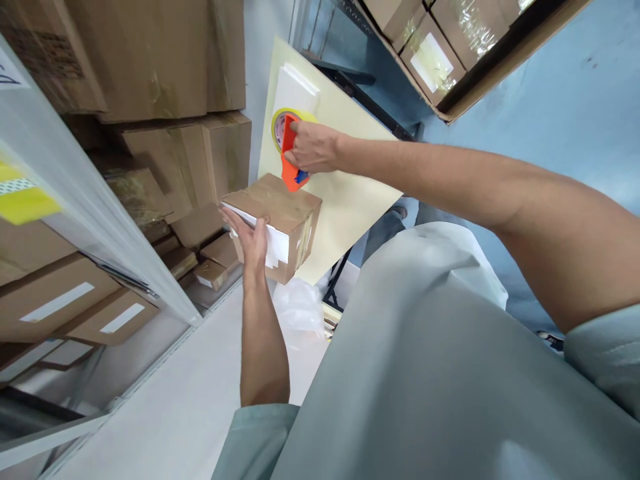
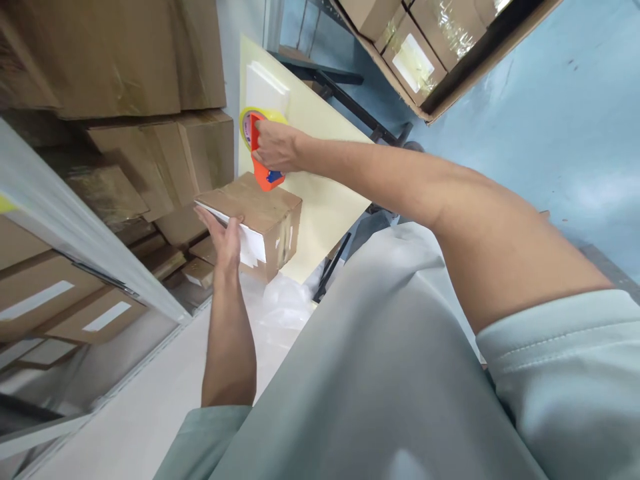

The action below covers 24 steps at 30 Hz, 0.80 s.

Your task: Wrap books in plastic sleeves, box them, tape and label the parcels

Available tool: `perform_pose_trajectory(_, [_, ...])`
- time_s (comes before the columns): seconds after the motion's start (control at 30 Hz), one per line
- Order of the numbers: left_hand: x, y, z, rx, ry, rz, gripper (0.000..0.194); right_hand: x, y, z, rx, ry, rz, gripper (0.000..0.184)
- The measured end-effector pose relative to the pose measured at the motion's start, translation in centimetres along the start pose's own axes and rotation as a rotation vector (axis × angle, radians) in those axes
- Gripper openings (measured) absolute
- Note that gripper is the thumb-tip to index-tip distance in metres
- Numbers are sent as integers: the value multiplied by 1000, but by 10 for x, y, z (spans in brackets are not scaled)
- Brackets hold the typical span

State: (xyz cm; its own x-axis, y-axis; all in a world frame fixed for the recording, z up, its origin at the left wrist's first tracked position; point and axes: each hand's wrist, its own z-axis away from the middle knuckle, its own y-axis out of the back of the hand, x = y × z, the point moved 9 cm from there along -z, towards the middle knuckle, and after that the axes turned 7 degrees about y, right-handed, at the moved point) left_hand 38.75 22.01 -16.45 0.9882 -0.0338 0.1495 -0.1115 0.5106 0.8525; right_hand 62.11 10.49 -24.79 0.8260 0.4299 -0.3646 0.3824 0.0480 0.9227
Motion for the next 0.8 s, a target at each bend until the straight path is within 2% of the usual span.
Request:
perform_pose_trajectory(0.1, [1,-6,15,-40,-37,59,119,-18,-4,-4,-46,18,-101,17])
perform_pose_trajectory(0.17, [3,-11,27,-59,-64,96,122,-33,-7,-8,-121,56,-111,23])
perform_pose_trajectory(0.3, [8,-24,55,-68,-128,177,121,-70,-16,-15,-352,247,-12,42])
perform_pose_trajectory(0.37, [10,-32,72,-75,-160,213,116,-88,-19,-14,-421,350,46,48])
perform_pose_trajectory(0.53, [4,-50,116,-28,-225,273,95,-123,-25,1,-437,421,-11,51])
perform_pose_trajectory(0.67, [-10,-62,134,23,-260,290,83,-145,-43,28,-457,434,-87,49])
perform_pose_trajectory(0.73, [-19,-68,137,47,-272,263,80,-145,-50,43,-409,428,-100,48])
perform_pose_trajectory(0.8, [-27,-75,141,79,-287,230,78,-131,-55,57,-329,400,-80,53])
